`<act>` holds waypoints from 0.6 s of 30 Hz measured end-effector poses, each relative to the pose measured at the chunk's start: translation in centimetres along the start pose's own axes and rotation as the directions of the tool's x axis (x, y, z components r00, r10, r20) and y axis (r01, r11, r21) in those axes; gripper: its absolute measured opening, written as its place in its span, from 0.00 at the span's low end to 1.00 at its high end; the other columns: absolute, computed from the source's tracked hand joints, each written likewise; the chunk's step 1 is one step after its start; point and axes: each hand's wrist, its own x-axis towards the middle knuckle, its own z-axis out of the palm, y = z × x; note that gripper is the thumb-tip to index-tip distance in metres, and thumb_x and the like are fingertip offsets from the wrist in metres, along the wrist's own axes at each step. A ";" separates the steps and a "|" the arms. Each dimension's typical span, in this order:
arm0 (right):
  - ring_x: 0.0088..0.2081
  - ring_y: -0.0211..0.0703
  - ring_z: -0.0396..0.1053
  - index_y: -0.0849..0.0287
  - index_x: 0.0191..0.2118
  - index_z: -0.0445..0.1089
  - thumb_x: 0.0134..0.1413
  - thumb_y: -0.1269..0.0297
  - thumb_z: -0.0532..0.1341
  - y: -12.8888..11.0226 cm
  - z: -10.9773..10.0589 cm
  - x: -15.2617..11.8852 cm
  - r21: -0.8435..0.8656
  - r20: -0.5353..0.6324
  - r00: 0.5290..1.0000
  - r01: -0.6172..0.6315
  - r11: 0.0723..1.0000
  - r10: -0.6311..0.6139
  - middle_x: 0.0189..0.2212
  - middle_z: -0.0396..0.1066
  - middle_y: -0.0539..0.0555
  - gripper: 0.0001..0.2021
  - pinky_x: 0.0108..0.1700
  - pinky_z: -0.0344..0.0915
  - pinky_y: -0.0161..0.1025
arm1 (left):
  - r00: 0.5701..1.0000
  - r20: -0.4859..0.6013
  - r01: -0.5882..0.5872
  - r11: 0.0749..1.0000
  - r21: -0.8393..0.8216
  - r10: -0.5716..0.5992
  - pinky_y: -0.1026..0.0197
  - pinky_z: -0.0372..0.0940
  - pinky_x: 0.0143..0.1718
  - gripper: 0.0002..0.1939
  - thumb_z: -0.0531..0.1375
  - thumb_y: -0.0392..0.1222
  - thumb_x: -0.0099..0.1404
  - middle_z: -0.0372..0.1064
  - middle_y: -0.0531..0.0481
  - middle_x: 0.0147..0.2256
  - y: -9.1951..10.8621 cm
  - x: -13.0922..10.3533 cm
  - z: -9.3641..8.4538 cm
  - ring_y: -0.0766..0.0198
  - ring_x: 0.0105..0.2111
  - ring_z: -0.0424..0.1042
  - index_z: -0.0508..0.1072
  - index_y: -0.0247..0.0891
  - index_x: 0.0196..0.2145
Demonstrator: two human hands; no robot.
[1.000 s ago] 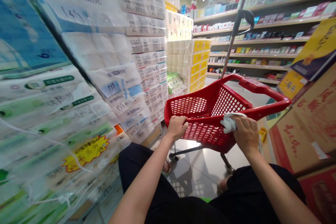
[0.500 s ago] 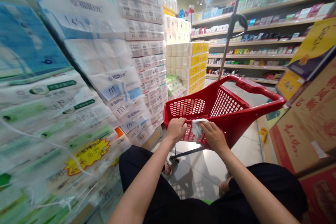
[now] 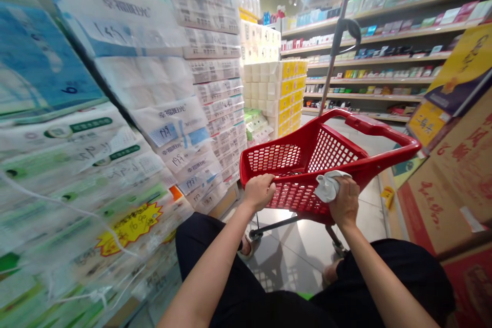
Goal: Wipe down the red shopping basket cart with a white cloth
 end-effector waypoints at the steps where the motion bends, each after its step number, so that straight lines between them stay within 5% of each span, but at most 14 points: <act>1: 0.52 0.57 0.59 0.58 0.53 0.63 0.58 0.63 0.55 -0.2 0.2 -0.3 -0.003 -0.015 0.999 -0.035 0.999 0.035 0.50 0.62 0.64 0.18 0.50 0.60 0.52 | 1.000 -0.003 0.000 1.000 0.006 0.000 0.59 0.61 0.40 0.12 0.49 0.42 0.69 0.73 0.50 0.39 0.1 0.0 0.0 0.60 0.39 0.70 0.70 0.41 0.43; 4: 0.51 0.57 0.60 0.59 0.53 0.63 0.58 0.63 0.54 -1.2 0.7 -1.3 -0.038 0.014 0.998 -0.057 0.998 0.057 0.50 0.64 0.64 0.18 0.50 0.59 0.52 | 1.000 -0.015 0.012 0.999 0.030 -0.011 0.58 0.61 0.41 0.11 0.50 0.43 0.68 0.72 0.50 0.38 0.4 -0.1 0.0 0.60 0.38 0.69 0.70 0.41 0.42; 12: 0.57 0.59 0.55 0.58 0.58 0.62 0.55 0.61 0.58 -5.9 1.9 -2.6 -0.053 0.153 0.982 0.121 0.991 -0.112 0.55 0.64 0.60 0.24 0.58 0.49 0.53 | 1.000 -0.016 0.011 0.995 0.101 -0.009 0.58 0.61 0.41 0.12 0.51 0.46 0.67 0.70 0.50 0.39 1.1 -0.2 0.1 0.59 0.39 0.69 0.68 0.40 0.43; 18: 0.57 0.56 0.58 0.56 0.59 0.62 0.57 0.67 0.57 -6.6 1.5 -2.6 -0.014 0.199 0.957 0.219 0.976 -0.212 0.55 0.66 0.59 0.23 0.59 0.48 0.52 | 1.000 -0.024 0.021 0.995 0.098 -0.019 0.57 0.61 0.41 0.12 0.52 0.46 0.66 0.70 0.50 0.39 1.4 -0.2 0.3 0.59 0.39 0.68 0.68 0.40 0.43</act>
